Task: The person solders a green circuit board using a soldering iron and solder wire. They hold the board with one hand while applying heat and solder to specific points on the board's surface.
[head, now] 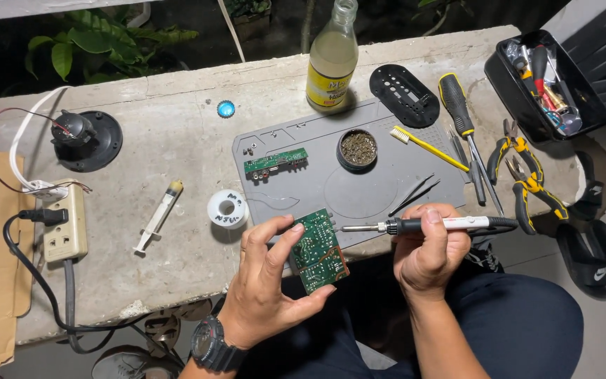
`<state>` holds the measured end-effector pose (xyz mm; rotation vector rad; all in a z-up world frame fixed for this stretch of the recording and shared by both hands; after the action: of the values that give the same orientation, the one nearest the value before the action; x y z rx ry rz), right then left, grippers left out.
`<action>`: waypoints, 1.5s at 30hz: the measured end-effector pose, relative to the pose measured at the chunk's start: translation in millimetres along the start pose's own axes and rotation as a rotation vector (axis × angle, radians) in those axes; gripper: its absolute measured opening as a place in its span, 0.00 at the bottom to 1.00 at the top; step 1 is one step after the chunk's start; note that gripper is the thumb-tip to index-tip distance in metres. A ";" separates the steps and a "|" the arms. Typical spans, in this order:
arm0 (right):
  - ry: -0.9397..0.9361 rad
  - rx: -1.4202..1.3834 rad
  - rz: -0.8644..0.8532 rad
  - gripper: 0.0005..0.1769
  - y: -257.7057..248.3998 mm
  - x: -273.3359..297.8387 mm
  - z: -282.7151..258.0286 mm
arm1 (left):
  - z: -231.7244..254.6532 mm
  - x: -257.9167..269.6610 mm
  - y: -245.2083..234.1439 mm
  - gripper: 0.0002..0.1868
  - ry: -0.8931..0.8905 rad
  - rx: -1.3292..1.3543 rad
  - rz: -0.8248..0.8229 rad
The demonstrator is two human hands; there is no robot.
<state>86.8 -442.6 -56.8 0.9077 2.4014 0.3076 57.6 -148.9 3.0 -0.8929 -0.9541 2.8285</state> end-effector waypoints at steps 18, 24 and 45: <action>0.006 0.039 -0.018 0.15 4.7 1.6 -3.1 | -1.1 1.7 1.9 0.56 0.006 -0.003 -0.005; -0.003 0.050 -0.014 0.15 4.9 1.2 -5.2 | -1.2 1.4 1.3 0.55 0.001 -0.002 -0.008; 0.013 0.046 -0.026 0.15 5.6 -0.1 -5.2 | 0.2 1.7 1.3 0.54 0.017 -0.001 -0.005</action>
<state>86.9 -438.6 -50.3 0.8973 2.4395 0.2504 56.4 -149.7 1.5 -0.9116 -0.9546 2.8116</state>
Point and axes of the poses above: each hand's wrist, its own x-axis away from the middle knuckle, its own y-axis out of the palm, z = x × y, the point moved 10 cm from there along -x, towards the middle knuckle, and after that the axes turned 13 degrees about -y, right-handed, at the moved point
